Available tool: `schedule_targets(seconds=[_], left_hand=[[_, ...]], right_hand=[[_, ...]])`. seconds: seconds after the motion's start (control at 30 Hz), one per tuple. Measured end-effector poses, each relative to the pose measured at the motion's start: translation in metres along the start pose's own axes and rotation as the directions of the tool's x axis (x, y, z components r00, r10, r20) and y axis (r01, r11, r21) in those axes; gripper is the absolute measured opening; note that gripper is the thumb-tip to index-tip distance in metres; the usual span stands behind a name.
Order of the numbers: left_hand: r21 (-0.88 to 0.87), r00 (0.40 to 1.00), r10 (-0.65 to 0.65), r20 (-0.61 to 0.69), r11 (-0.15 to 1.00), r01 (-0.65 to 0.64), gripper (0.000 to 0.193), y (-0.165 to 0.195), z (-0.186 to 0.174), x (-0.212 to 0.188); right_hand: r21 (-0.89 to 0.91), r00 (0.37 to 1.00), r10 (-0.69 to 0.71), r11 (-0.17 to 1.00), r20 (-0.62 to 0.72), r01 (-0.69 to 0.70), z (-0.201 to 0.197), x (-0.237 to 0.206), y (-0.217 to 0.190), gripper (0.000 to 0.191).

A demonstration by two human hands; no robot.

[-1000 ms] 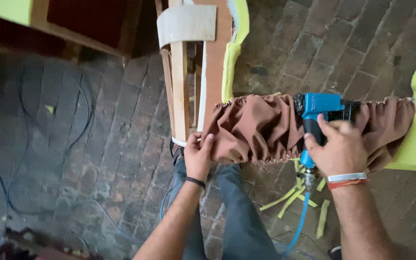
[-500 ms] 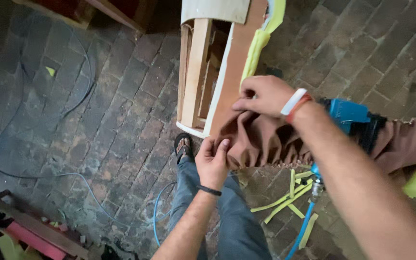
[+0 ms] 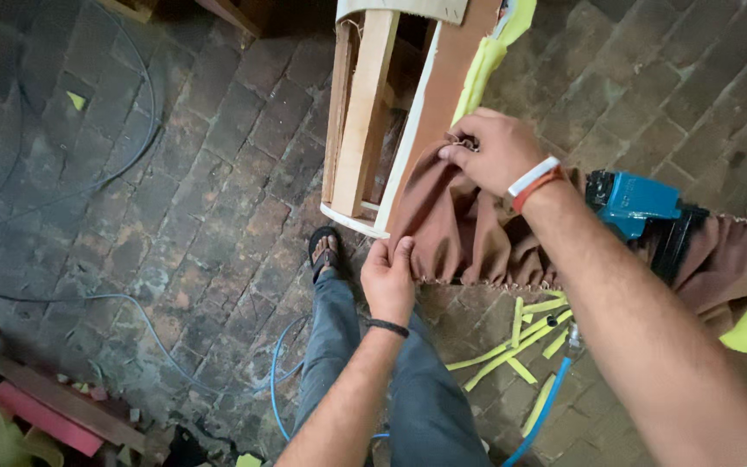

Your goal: The person places a yellow foam cushion onto a wooden chair frame, then drapes brown fabric over the foam. Using a pneumatic staple gun, the person secures the fabric to the underside of the chair frame, smoothing and adjusting the material as they work.

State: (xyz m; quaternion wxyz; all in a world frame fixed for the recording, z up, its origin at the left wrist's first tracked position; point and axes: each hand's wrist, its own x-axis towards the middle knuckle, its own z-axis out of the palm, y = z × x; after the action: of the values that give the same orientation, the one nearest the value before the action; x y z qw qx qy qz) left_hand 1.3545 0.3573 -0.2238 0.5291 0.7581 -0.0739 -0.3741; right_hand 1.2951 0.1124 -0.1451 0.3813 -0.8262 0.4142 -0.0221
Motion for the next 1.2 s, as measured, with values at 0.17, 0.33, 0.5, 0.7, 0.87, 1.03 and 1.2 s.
schedule_targets(seconds=[0.17, 0.33, 0.5, 0.7, 0.87, 1.03, 1.2], left_hand=[[0.393, 0.987, 0.154, -0.046, 0.911, -0.123, 0.029, 0.023, -0.009, 0.004], [0.69, 0.99, 0.087, 0.109, 0.71, -0.139, 0.034, 0.055, -0.007, 0.002], [0.698, 0.767, 0.424, 0.482, 0.344, -0.628, 0.066, 0.078, -0.015, 0.012], [0.5, 0.554, 0.229, 0.8, 0.256, -0.827, 0.091, 0.087, -0.006, 0.05], [0.546, 0.595, 0.225, 0.771, 0.245, -0.801, 0.082, 0.086, -0.009, 0.058], [0.499, 0.829, 0.335, 0.448, 0.675, -0.543, 0.049, 0.084, 0.01, 0.037], [0.316, 0.767, 0.329, 0.55, 0.768, -0.556, 0.077, 0.078, 0.035, 0.01]], right_hand=[[-0.16, 0.999, -0.002, 0.987, -0.048, -0.006, 0.021, 0.004, 0.006, 0.024], [-0.17, 0.999, 0.004, 0.985, -0.037, -0.01, 0.03, 0.004, 0.015, 0.028], [-0.168, 0.998, 0.037, 0.985, 0.046, -0.029, 0.03, 0.009, 0.017, 0.031], [-0.11, 0.997, 0.075, 0.991, 0.018, -0.073, 0.028, 0.008, 0.017, 0.032], [-0.013, 0.981, 0.185, 0.983, 0.056, -0.185, 0.025, 0.006, 0.013, 0.027], [-0.001, 0.987, 0.161, 0.987, -0.012, -0.161, 0.024, 0.003, 0.007, 0.026], [0.02, 0.957, 0.29, 0.957, 0.03, -0.291, 0.026, 0.005, 0.008, 0.03]])
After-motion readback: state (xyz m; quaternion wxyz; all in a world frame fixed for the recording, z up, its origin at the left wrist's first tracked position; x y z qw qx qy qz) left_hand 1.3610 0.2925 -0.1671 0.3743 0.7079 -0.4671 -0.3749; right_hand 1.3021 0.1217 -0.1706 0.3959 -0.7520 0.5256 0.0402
